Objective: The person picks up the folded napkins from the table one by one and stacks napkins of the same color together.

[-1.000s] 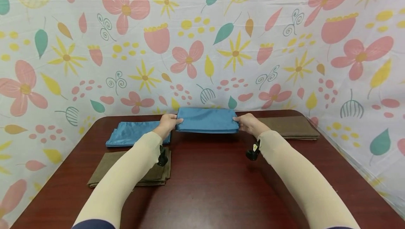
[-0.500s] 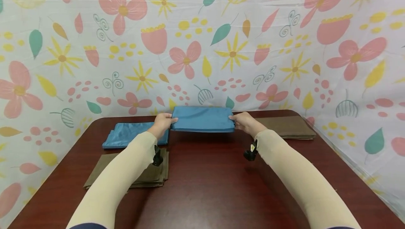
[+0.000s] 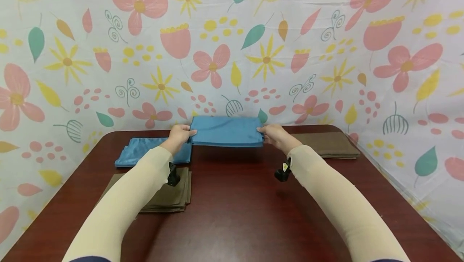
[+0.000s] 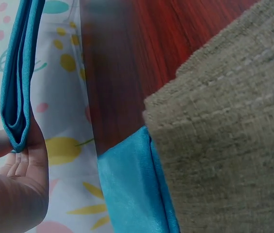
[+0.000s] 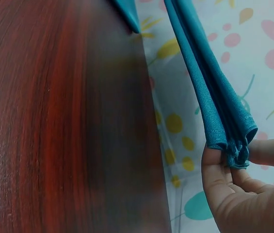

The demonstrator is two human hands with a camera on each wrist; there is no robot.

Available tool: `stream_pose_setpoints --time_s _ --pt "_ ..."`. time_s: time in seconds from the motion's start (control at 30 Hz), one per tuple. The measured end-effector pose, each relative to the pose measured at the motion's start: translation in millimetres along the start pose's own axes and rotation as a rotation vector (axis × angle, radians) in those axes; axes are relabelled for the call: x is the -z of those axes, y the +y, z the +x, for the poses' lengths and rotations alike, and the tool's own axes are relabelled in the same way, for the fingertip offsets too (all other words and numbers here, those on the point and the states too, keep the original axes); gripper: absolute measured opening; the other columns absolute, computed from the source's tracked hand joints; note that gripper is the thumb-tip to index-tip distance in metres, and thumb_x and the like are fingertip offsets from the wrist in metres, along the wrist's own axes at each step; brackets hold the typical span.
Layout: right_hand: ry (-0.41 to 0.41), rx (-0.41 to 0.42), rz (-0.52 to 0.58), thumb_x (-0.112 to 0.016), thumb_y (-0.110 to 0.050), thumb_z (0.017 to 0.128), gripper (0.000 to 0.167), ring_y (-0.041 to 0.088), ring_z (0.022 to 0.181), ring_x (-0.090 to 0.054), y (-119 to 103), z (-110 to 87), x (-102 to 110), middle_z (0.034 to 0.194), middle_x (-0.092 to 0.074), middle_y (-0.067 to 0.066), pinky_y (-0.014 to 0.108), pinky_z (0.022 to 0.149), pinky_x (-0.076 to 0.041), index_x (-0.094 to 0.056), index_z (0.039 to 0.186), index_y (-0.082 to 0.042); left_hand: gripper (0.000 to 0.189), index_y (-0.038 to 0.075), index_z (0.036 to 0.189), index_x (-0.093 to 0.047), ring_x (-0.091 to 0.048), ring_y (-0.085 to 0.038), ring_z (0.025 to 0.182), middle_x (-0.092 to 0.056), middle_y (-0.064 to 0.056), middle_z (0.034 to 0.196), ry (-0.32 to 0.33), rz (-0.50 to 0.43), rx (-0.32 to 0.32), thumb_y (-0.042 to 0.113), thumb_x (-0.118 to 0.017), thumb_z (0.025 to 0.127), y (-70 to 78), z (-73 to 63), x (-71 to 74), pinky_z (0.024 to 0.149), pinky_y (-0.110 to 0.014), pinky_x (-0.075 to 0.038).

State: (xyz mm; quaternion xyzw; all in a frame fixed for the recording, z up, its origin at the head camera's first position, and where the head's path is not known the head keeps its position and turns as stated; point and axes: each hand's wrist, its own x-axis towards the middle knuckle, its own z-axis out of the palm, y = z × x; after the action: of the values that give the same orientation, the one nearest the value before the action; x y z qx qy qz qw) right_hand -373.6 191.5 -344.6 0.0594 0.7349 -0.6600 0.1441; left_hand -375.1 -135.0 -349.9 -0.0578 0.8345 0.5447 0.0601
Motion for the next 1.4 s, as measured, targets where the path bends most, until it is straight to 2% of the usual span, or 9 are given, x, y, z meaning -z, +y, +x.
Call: stream_pose_setpoints --time_s 0.27,0.43,0.53,0.7,0.9,1.0,1.17,1.4 --pt "0.017 0.014 -0.02 -0.049 -0.014 0.102 0.063 0.032 0.132 -0.044 -8 -3.7 -8 0.151 -0.033 0.02 0.043 0.111 -0.04 -0.017 0.153 0.003 0.054 0.003 0.149 -0.038 -0.032 -0.033 0.143 -0.033 -0.015 0.155 -0.002 0.026 -0.002 0.02 -0.054 0.101 1.4 -6.3 9.8 0.114 -0.047 -0.034" --pt "0.011 0.02 -0.032 -0.051 -0.014 0.101 0.066 0.032 0.139 -0.037 -14 -6.4 -16 0.155 -0.028 0.018 0.044 0.113 -0.037 -0.014 0.154 0.002 0.052 0.002 0.149 -0.037 -0.031 -0.033 0.143 -0.032 -0.017 0.156 0.007 0.033 0.007 0.021 -0.052 0.102 -1.0 -8.4 18.0 0.114 -0.047 -0.034" --pt "0.006 0.024 -0.036 -0.05 -0.014 0.102 0.063 0.033 0.139 -0.038 -16 -6.5 -21 0.154 -0.03 0.019 0.044 0.112 -0.038 -0.017 0.153 0.003 0.051 0.002 0.148 -0.039 -0.029 -0.032 0.144 -0.029 -0.016 0.157 0.01 0.009 0.017 0.022 -0.051 0.102 -1.9 -10.0 23.5 0.115 -0.046 -0.033" --pt "0.008 0.037 -0.041 -0.049 -0.014 0.102 0.057 0.031 0.13 -0.048 -20 -8.5 -30 0.148 -0.04 0.02 0.042 0.108 -0.043 -0.025 0.15 0.004 0.05 0.004 0.147 -0.04 -0.025 -0.032 0.146 -0.022 -0.013 0.161 0.012 -0.031 0.026 0.023 -0.05 0.102 -1.7 -12.8 34.0 0.117 -0.047 -0.03" --pt "0.017 0.043 -0.037 -0.052 -0.015 0.101 0.054 0.025 0.115 -0.054 -26 -8.9 -38 0.142 -0.044 0.019 0.039 0.104 -0.047 -0.033 0.147 0.005 0.051 0.004 0.149 -0.038 -0.025 -0.033 0.146 -0.025 -0.015 0.159 0.009 -0.017 0.033 0.024 -0.049 0.103 -1.6 -17.2 44.2 0.117 -0.048 -0.029" --pt "0.008 0.039 -0.018 -0.054 -0.015 0.1 0.054 0.028 0.12 -0.053 -29 -9.4 -42 0.145 -0.042 0.019 0.04 0.104 -0.047 -0.034 0.146 0.005 0.051 0.002 0.148 -0.038 -0.026 -0.033 0.146 -0.026 -0.017 0.158 0.016 -0.006 0.029 0.022 -0.049 0.103 -1.6 -19.8 49.6 0.117 -0.048 -0.029" --pt "0.001 0.022 0.016 -0.056 -0.014 0.099 0.06 0.032 0.138 -0.039 -31 -11.2 -48 0.153 -0.032 0.017 0.042 0.106 -0.045 -0.029 0.149 0.004 0.051 0.001 0.149 -0.036 -0.026 -0.035 0.145 -0.026 -0.019 0.158 0.013 0.018 0.031 0.022 -0.048 0.103 -0.3 -24.6 59.0 0.117 -0.048 -0.029" --pt "-0.001 0.009 0.024 -0.058 -0.015 0.098 0.063 0.031 0.141 -0.036 -32 -11.3 -60 0.156 -0.029 0.015 0.04 0.105 -0.046 -0.027 0.151 0.002 0.052 -0.001 0.149 -0.035 -0.028 -0.035 0.144 -0.027 -0.021 0.157 0.023 0.051 0.041 0.021 -0.048 0.103 -1.1 -30.0 71.8 0.117 -0.048 -0.029"
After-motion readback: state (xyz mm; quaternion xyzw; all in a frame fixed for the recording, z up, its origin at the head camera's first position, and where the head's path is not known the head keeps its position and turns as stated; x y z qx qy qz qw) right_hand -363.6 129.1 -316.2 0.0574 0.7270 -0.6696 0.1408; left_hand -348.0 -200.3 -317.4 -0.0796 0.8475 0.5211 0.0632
